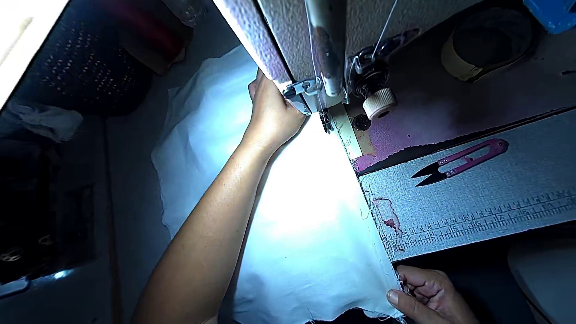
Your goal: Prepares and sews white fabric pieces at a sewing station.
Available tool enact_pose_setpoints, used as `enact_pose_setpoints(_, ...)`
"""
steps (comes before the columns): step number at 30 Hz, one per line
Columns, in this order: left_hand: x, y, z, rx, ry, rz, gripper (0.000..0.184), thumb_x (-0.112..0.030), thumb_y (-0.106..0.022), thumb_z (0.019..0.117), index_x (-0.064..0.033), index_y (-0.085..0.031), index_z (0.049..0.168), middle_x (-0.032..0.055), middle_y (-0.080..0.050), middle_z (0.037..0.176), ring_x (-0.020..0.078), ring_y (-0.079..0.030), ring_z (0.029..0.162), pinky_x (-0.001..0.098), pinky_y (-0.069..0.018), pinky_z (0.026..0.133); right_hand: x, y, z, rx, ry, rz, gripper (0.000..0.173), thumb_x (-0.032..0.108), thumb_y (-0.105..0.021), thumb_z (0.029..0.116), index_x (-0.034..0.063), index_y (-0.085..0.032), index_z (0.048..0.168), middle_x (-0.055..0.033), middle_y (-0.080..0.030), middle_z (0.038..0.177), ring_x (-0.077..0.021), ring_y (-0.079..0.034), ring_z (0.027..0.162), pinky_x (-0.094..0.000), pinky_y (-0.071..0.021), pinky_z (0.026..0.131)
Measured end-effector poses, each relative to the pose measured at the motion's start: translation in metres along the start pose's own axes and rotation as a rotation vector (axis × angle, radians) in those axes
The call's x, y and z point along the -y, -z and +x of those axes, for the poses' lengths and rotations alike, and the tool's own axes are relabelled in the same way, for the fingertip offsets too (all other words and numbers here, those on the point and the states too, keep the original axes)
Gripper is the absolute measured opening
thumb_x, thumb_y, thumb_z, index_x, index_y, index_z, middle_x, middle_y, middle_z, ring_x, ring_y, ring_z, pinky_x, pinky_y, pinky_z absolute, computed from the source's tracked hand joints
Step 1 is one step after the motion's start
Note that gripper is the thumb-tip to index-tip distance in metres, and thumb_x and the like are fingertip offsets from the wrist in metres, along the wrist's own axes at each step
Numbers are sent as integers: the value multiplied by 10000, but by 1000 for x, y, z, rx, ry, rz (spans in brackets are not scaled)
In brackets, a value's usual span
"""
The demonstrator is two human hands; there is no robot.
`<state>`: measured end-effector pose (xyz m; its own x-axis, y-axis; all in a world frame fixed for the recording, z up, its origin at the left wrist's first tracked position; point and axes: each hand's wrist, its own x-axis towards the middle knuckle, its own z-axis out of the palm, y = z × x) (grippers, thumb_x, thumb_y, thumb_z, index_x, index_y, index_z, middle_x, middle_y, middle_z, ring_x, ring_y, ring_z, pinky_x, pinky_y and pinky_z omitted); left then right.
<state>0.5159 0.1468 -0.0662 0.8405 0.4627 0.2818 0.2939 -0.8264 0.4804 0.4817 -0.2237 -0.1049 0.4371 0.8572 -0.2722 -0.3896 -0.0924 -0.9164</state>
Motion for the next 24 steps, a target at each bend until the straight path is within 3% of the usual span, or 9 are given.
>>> enact_pose_setpoints(4, 2, 0, 1, 24, 7, 5, 438, -404, -662, 884, -126, -650, 1223, 60, -638, 1241, 175, -538, 1232, 492, -332, 1041, -1, -1, 0, 6, -11, 12, 110, 11, -623, 919, 76, -635, 831, 98, -582, 663, 68, -497, 573, -121, -412, 532)
enact_pose_setpoints(11, 5, 0, 4, 51, 3, 24, 344, -423, -679, 870, -156, -698, 1086, 13, -664, 1078, 182, -551, 1134, 472, -346, 975, -4, -2, 1, 29, -1, 28, 98, 22, -626, 925, 62, -644, 837, 87, -587, 671, 64, -499, 580, -124, -410, 535)
enact_pose_setpoints(19, 6, 1, 5, 69, -55, 26, 328, -428, -639, 901, -182, -736, 1095, 11, -667, 1251, 208, -533, 1163, 507, -331, 938, -3, -4, 2, 51, -11, 17, 82, 26, -631, 930, 63, -660, 863, 90, -612, 695, 66, -517, 593, -122, -428, 544)
enact_pose_setpoints(24, 4, 2, 5, 73, -50, 17, 324, -424, -652, 893, -177, -731, 1087, 9, -670, 1215, 201, -535, 1157, 499, -333, 942, -8, -5, 1, 51, 29, 33, 82, 55, -641, 938, 61, -654, 858, 80, -609, 699, 63, -522, 601, -118, -431, 549)
